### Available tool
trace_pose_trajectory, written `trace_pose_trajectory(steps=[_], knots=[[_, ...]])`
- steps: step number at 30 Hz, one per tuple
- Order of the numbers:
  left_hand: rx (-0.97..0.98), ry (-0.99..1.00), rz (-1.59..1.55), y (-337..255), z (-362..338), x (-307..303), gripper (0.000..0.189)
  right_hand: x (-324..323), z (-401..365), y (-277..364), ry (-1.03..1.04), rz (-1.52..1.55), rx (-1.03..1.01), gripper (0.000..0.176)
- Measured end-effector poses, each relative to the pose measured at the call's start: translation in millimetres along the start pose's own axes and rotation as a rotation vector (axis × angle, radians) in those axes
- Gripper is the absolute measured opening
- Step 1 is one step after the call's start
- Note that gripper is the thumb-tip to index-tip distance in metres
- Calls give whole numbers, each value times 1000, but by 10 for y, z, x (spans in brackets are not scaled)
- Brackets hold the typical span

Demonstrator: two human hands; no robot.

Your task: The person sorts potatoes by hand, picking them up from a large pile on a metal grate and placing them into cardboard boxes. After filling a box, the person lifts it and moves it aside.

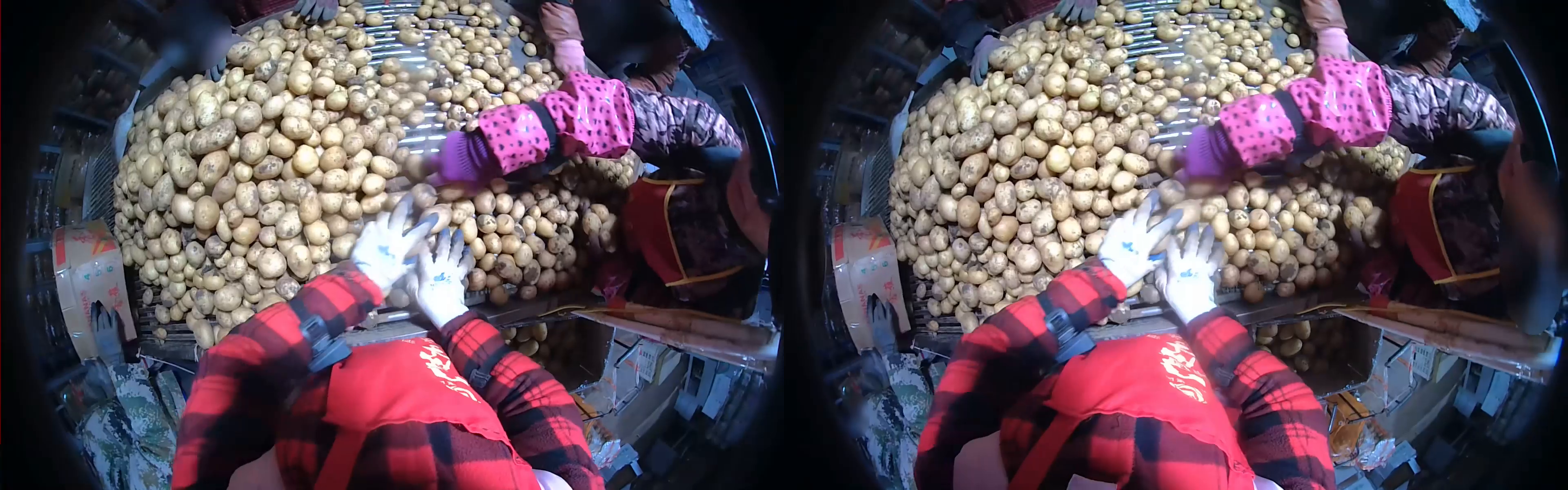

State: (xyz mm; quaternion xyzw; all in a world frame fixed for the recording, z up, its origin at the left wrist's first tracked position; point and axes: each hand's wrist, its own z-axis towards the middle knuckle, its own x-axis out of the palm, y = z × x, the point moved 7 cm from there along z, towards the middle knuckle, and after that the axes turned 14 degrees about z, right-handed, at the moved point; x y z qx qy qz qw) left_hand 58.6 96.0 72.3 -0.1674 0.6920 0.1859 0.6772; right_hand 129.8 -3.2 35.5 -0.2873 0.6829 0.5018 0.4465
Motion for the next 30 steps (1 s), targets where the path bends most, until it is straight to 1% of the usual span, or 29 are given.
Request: trace_pose_trajectory(steps=[1, 2, 4, 5, 6, 8, 9, 10, 12, 13, 14, 15, 16, 17, 18, 20, 21, 22, 23, 24, 25, 26, 28, 29, 30], knots=[[-22, -28, -37, -7, 152, 24, 97, -4, 63, -50, -35, 15, -3, 73], [-20, -41, -1, 28, 332, 38, 97, -35, 135, -91, -67, 29, -6, 77], [-16, 67, -26, 20, 643, 68, 93, -112, 314, -191, -65, 17, 64, 80], [-30, 24, -62, 31, 780, 128, 85, -139, 399, -241, -57, 12, 98, 82], [-39, -72, -17, 40, 935, 247, 79, -159, 493, -326, -126, -64, 53, 86], [-23, 55, -35, 27, 1322, 261, 73, -324, 771, -401, -35, -142, 128, 87], [-50, -27, 17, 53, 1476, 258, 70, -379, 930, -482, -76, -126, 127, 88], [-103, 114, -69, 105, 1715, 321, 74, -418, 1081, -573, -154, -63, 117, 89], [-150, -42, -186, 204, 1859, 248, 80, -489, 1428, -878, -200, 46, 168, 88], [-183, 91, -200, 193, 1900, 225, 87, -572, 1586, -1013, -173, 132, 192, 86], [-191, 92, -254, 198, 1885, 214, 86, -659, 1742, -1138, -149, 220, 210, 84], [-196, -7, -277, 204, 1745, 151, 82, -700, 1851, -1196, -215, -180, 135, 80], [-198, -117, -291, 239, 1598, 57, 78, -705, 1950, -1334, -179, -191, 130, 79], [-110, -230, -373, 324, 1438, -151, 66, -780, 2006, -1379, -183, -220, 90, 78], [-105, -349, -412, 428, 1147, -373, 60, -812, 1974, -1408, -175, -251, 52, 78], [-151, -426, -327, 673, 525, -775, 52, -798, 1976, -1522, -120, -154, 42, 76], [-200, -511, -363, 823, 160, -852, 47, -889, 1918, -1424, -136, -63, 55, 77], [-259, -531, -246, 931, -175, -940, 45, -1040, 1841, -1204, -203, -13, -23, 75], [-365, -551, -266, 1097, -497, -968, 45, -1177, 1755, -876, -309, 19, -196, 73], [-537, -557, -134, 1224, -821, -908, 46, -1281, 1650, -525, -409, 54, -367, 72], [-623, -499, -6, 1363, -1125, -738, 49, -1285, 1611, -177, -349, 91, -502, 68], [-649, -411, 21, 1472, -1323, -612, 53, -1287, 1559, 197, -288, 129, -630, 65], [-767, -476, -179, 1598, -1408, -295, 62, -1328, 1590, 1000, -109, 395, -777, 64], [-769, -372, -113, 1602, -1206, -550, 69, -1178, 1683, 1242, -67, 397, -806, 60], [-817, -485, -222, 1669, -1174, -532, 72, -1014, 1786, 1462, -28, 401, -829, 55]])
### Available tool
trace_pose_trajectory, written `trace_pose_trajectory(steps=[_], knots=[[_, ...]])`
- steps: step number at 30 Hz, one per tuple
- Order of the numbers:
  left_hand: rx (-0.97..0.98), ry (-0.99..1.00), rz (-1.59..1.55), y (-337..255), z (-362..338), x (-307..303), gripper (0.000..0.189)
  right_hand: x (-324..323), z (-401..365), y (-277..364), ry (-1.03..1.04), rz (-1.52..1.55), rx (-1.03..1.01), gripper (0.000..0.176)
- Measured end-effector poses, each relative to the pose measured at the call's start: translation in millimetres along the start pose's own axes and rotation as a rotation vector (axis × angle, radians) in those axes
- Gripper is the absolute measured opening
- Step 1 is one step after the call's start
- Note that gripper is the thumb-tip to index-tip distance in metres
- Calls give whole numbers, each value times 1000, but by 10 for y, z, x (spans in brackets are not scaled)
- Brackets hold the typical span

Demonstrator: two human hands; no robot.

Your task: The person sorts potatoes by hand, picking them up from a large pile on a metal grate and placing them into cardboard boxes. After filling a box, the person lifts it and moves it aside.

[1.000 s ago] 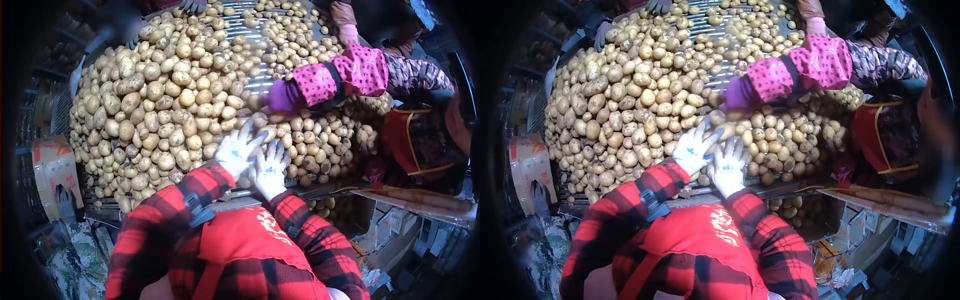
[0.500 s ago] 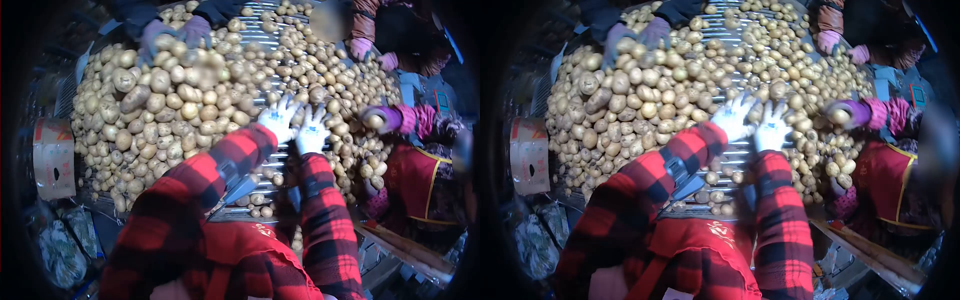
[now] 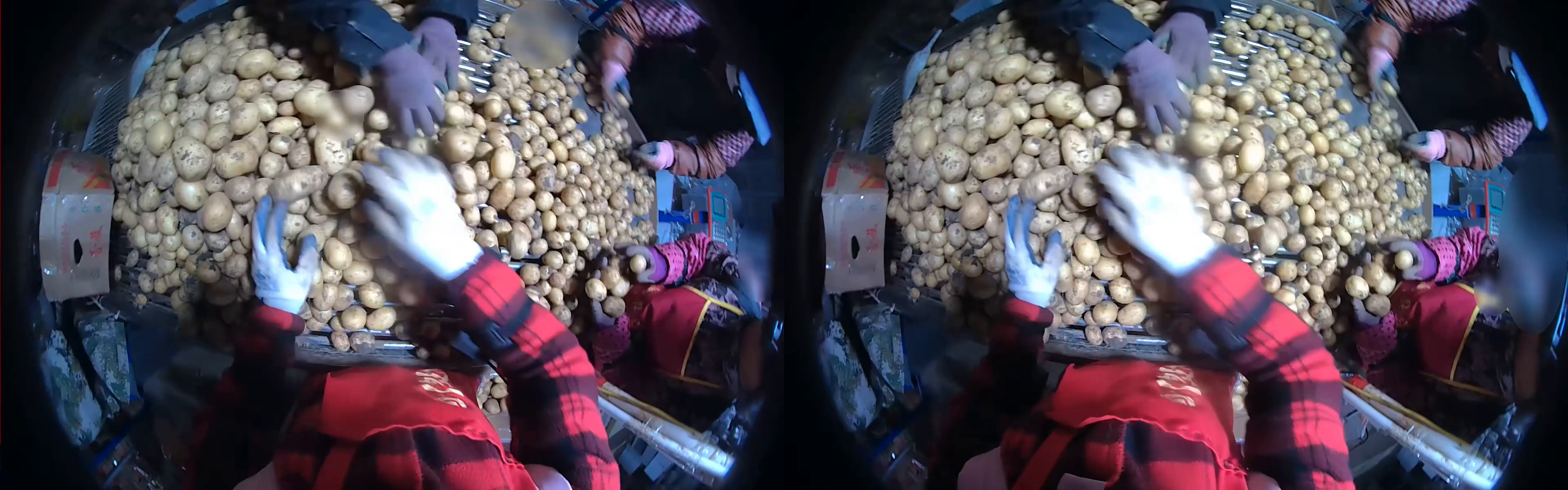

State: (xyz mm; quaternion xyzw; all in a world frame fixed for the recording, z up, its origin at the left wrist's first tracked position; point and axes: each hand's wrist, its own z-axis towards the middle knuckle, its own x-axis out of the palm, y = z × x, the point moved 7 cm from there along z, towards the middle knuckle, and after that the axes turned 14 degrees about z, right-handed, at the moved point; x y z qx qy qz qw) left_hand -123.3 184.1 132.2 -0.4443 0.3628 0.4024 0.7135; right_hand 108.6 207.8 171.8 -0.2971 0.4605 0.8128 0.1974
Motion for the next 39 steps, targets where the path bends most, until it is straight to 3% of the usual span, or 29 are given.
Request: trace_pose_trajectory(steps=[1, 2, 3, 4, 7, 8, 10, 13, 16, 18, 20, 23, 24, 25, 26, 27, 30, 32, 33, 37, 39], knots=[[-111, 32, -149, 55, 67, 77, 69, 317, 177, -74, 149, -25, 64, 54], [-223, 66, -296, 105, 130, 167, 66, 588, 297, -171, 140, 5, 158, 54], [-145, 114, -287, 48, 218, 252, 67, 852, 415, -262, 128, 33, 252, 55], [-116, 156, -89, 32, 244, 320, 68, 925, 463, -407, -45, 111, 364, 57], [-77, 218, 35, -43, 322, 427, 76, 830, 360, -562, 17, 242, 355, 59], [-94, 275, 132, -147, 376, 386, 79, 766, 227, -599, 182, 133, 342, 61], [-104, 326, 139, -119, 340, 622, 83, 469, -9, -606, 95, 113, 424, 64], [-85, 543, -20, -392, 388, 830, 84, 255, -327, -571, 53, -4, 341, 69], [-35, 485, 44, -629, 375, 1050, 79, 0, -590, -613, 5, -145, 273, 71], [60, 537, 98, -1027, 435, 1034, 81, -214, -761, -567, -9, -285, 305, 71], [63, 645, -39, -1372, 374, 1177, 80, -445, -1046, -637, -16, -433, 453, 70], [335, 554, -96, -1977, 213, 1374, 72, -694, -1488, -697, -171, -564, 495, 67], [360, 619, -155, -2160, 115, 1446, 70, -746, -1658, -670, -252, -566, 537, 64], [473, 511, -142, -2301, 17, 1462, 66, -774, -1883, -655, -353, -507, 597, 65], [580, 398, -132, -2405, -105, 1455, 63, -791, -2016, -527, -291, -568, 717, 73], [711, 454, -125, -2443, -248, 1411, 57, -767, -2201, -370, -318, -529, 723, 73], [796, 528, -94, -2117, -535, 1014, 65, -342, -2671, 83, -316, -352, 584, 72], [792, 593, 139, -1777, -798, 1080, 72, -21, -2692, 150, -115, -328, 700, 62], [857, 602, 262, -1755, -875, 1150, 82, 66, -2698, 45, -159, -323, 712, 61], [919, 520, 494, -2103, -513, 1503, 90, 80, -2515, -304, -274, -390, 718, 55], [896, 441, 331, -2277, -368, 1700, 84, -67, -2427, -387, -315, -460, 750, 49]])
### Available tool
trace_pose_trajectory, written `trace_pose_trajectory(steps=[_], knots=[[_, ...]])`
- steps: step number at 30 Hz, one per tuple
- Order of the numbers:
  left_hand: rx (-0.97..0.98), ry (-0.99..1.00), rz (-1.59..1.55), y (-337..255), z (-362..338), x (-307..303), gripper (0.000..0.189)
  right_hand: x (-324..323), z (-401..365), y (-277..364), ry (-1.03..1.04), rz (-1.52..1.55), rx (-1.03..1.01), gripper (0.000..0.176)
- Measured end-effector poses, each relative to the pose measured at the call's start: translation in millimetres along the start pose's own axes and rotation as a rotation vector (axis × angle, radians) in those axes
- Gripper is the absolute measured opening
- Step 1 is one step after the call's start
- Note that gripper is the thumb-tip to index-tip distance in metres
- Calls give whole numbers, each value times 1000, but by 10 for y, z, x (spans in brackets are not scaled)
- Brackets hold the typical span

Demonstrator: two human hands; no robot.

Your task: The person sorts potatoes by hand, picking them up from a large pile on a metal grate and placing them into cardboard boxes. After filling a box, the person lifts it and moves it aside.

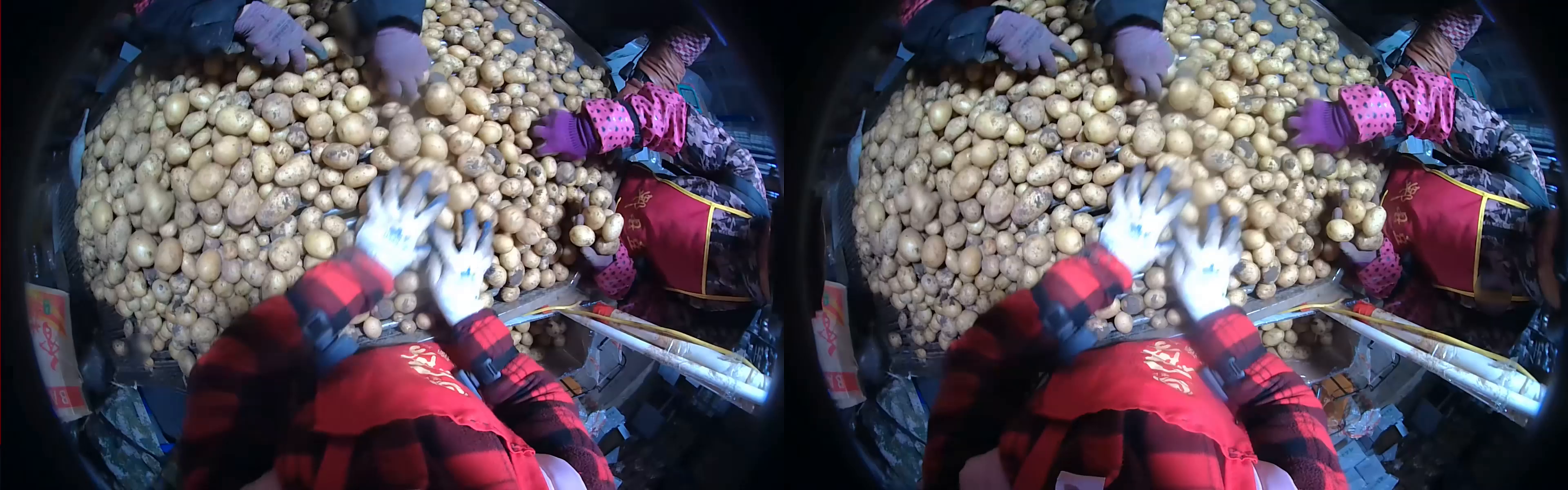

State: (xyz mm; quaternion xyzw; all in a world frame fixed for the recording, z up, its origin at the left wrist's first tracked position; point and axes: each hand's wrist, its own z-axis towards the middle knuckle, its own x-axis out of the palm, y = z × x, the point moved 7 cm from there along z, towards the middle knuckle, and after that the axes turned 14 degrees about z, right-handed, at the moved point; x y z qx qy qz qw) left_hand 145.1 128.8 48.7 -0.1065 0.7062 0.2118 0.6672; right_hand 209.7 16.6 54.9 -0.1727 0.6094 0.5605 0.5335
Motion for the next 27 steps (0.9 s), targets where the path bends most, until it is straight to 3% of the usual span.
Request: trace_pose_trajectory(steps=[1, 3, 5, 7, 9, 11, 13, 15, 17, 18, 19, 21, 23, 24, 25, 26, 27], knots=[[16, -67, -58, 11, 177, 4, 81, -58, 190, -40, -93, -17, 21, 46], [-139, -241, 150, -154, 547, 194, 71, -49, 590, -334, -225, -30, 77, 42], [-147, -287, 99, -154, 846, 180, 63, -47, 970, -609, -221, -128, 86, 39], [-68, -224, 12, -160, 945, 137, 63, -142, 1195, -927, -191, -39, 42, 38], [-27, -183, -265, -40, 683, -104, 59, -236, 1312, -1265, -177, 129, 90, 41], [-17, -182, -406, 84, 254, -169, 52, -441, 1286, -1023, -289, -247, 62, 47], [-128, -246, -557, 189, -190, -105, 48, -462, 1337, -473, -316, -17, -188, 57], [-246, -267, -764, 275, -571, 36, 49, -272, 1498, 315, -44, 143, -267, 56], [-355, -261, -1042, 325, -736, 50, 47, 428, 1711, 366, 229, 127, -368, 53], [-527, -132, -1579, 353, -776, 52, 45, 674, 1802, 351, 251, -32, -431, 43], [-584, -128, -1674, 406, -827, 88, 42, 695, 1904, 464, 391, -148, -384, 38], [-632, -158, -2112, 511, -867, 323, 44, 731, 1986, 395, 455, -8, -319, 34], [-802, -36, -2399, 546, -858, 456, 63, 448, 1904, 402, 377, 356, -141, 37], [-776, -17, -2610, 567, -827, 440, 65, 281, 1807, 581, 557, 529, 78, 35], [-757, 21, -2823, 516, -850, 401, 67, 306, 1617, 701, 704, 825, -32, 37], [-608, -5, -2808, 485, -787, 435, 65, 305, 1489, 740, 723, 784, -158, 41], [-796, 51, -2984, 450, -759, 378, 56, 273, 1439, 820, 733, 742, -290, 46]])
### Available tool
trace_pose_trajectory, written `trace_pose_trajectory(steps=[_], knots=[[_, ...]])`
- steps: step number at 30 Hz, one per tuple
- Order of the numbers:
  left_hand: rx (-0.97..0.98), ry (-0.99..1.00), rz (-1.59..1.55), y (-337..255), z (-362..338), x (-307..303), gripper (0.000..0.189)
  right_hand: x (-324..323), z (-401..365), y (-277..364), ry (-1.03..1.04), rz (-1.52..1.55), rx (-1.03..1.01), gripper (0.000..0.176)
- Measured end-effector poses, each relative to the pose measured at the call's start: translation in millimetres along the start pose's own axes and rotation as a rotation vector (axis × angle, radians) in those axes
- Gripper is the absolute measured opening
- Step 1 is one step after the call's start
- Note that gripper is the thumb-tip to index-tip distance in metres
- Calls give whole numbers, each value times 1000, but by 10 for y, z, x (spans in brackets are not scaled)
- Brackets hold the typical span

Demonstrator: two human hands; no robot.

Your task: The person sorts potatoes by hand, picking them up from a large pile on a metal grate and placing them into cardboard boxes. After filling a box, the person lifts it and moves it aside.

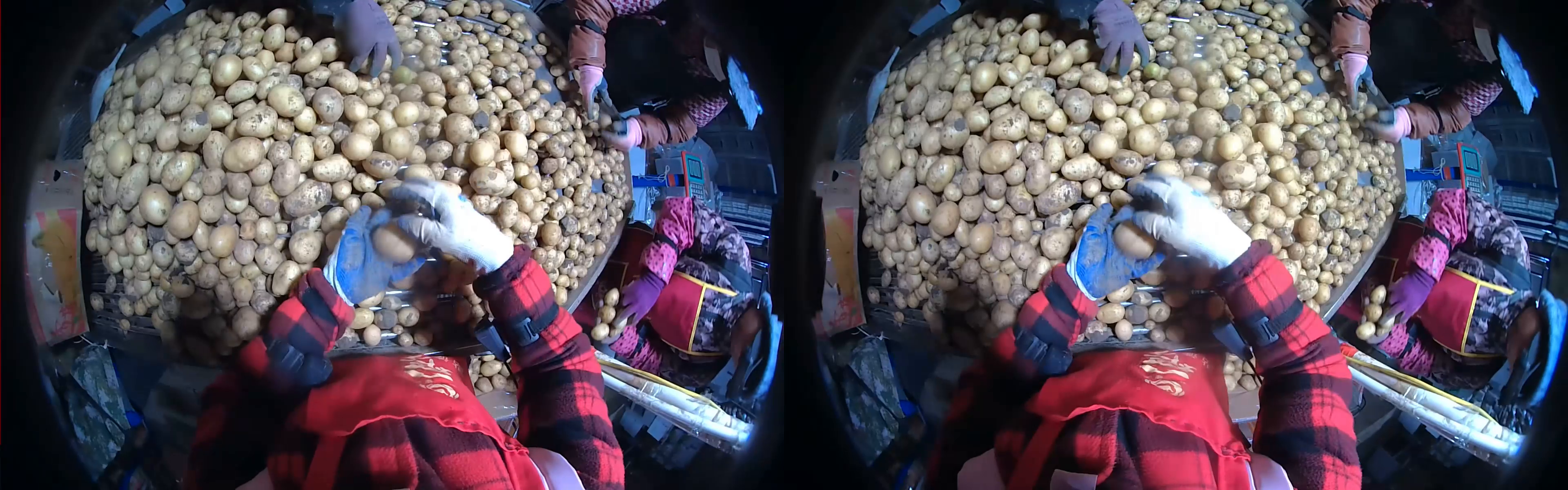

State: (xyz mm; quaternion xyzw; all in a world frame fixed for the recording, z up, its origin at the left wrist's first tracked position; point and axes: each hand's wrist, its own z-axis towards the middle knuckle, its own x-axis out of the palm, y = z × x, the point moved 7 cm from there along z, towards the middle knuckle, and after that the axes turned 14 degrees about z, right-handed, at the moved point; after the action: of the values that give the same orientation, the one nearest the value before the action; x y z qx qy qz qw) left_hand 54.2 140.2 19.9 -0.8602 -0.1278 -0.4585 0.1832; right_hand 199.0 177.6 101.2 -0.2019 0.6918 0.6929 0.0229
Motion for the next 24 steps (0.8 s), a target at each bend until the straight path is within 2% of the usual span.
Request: trace_pose_trajectory(steps=[1, 2, 3, 4, 5, 6, 7, 8, 10, 11, 12, 13, 14, 15, 16, 17, 18, 20, 21, 22, 24], knots=[[-41, -4, -62, 84, -4, -33, 53, -161, 133, 96, -95, -317, -154, 45], [-82, -11, -122, 185, -19, -84, 50, -402, 334, 24, -121, -482, -36, 46], [-135, 55, -194, 244, -14, -47, 39, -602, 382, -89, -429, -801, -98, 46], [-127, -75, -212, 294, -50, -70, 30, -744, 539, -437, -517, -1074, -128, 45], [-129, -74, -164, 322, -98, -53, 29, -862, 686, -896, -443, -1024, 52, 43], [-135, -73, -114, 324, -140, -50, 28, -914, 816, -918, -358, -998, 154, 42], [-125, 46, -92, 297, -133, -7, 31, -889, 821, -855, -350, -1032, 39, 41], [-82, 81, -42, 268, -149, -86, 30, -822, 808, -695, -336, -1069, -77, 41], [-103, 95, 129, 203, -161, -281, 36, -715, 510, -208, -442, -830, -221, 31], [-77, 89, 73, 124, -188, -138, 40, -629, 373, -86, -352, -647, -141, 40], [-46, 84, 19, 59, -227, -9, 47, -462, 291, -6, -57, -308, -74, 48], [-21, 147, -42, 82, -201, -148, 51, -290, 174, 105, 28, -34, 23, 50], [-62, 126, 67, 53, -253, -99, 54, -119, 85, 154, 107, 244, 127, 51], [-105, 109, 175, 22, -306, -49, 59, -158, 146, -45, 20, -147, -15, 55], [-81, 102, 329, 22, -341, -48, 60, -233, 307, -110, -142, -265, 120, 61], [-60, 93, 482, 18, -376, -44, 62, -229, 482, -160, -185, -273, 218, 61], [-116, 204, 271, 148, -316, -93, 64, -233, 668, -215, -229, -277, 316, 62], [-89, 202, 180, 184, -440, -128, 62, -88, 1004, -497, -267, -495, 361, 61], [-78, 208, 121, 179, -518, -135, 62, -91, 1046, -518, -289, -486, 290, 57], [-68, 232, 31, 141, -604, -133, 63, -134, 1008, -483, -264, -253, 240, 51], [-66, 247, -206, 129, -688, -282, 70, -181, 831, -769, -376, 247, 259, 57]])
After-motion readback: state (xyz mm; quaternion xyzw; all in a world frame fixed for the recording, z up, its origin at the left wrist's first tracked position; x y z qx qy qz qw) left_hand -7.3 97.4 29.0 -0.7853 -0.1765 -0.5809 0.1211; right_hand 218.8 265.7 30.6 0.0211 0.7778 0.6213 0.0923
